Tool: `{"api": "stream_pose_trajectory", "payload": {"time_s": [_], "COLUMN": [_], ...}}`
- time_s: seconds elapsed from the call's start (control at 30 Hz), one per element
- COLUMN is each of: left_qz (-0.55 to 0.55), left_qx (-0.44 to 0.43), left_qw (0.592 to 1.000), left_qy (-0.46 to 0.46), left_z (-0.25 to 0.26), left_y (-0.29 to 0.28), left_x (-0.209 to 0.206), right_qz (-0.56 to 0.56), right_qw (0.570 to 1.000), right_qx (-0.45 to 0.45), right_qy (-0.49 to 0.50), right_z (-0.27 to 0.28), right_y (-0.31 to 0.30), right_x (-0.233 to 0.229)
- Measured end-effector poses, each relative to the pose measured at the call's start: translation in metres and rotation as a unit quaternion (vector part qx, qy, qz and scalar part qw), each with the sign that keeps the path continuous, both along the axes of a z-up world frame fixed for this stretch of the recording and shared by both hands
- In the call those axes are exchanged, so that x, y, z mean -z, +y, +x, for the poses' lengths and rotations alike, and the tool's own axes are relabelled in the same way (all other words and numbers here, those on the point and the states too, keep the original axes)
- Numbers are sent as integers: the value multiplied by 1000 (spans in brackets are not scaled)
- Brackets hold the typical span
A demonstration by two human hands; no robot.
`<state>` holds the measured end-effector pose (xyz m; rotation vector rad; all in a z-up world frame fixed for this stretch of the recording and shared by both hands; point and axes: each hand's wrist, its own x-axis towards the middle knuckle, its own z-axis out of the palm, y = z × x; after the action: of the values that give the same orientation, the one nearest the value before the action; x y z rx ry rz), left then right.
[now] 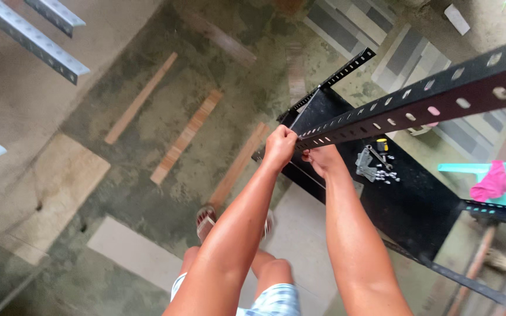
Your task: The person assembles a metal shelving unit by inserting bolts and nuts into a perforated metal rail and tightening them with a wrench. They then attach the rail to the frame of the shelving unit.
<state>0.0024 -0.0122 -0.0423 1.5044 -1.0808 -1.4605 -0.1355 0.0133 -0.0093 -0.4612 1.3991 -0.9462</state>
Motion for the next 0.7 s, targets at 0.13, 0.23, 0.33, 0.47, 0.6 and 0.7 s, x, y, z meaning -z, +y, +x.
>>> {"api": "stream_pose_trajectory", "payload": {"time_s": [0.13,0.23,0.33,0.47,0.6,0.7], "left_qz": [20,-54,-49,-132,-211,-304], "left_qx": [62,86,129,168,176,162], "left_qw": [996,982,967,942,918,888], "left_qy": [63,160,216,260,287,304], "left_z": [13,18,27,31,30,27], "left_y": [-11,-19,-21,-29,-33,-34], "left_x": [6,13,25,30,40,55], "right_qz": [-62,-102,-178,-266,-349,-398], "right_qw": [998,993,983,962,934,913], "right_qx": [11,24,37,36,16,22], "right_qy": [-10,55,11,-44,-73,-89], "right_z": [4,3,6,9,16,23], "right_y": [0,-7,1,3,1,-2], "right_x": [1,10,26,26,27,36]}}
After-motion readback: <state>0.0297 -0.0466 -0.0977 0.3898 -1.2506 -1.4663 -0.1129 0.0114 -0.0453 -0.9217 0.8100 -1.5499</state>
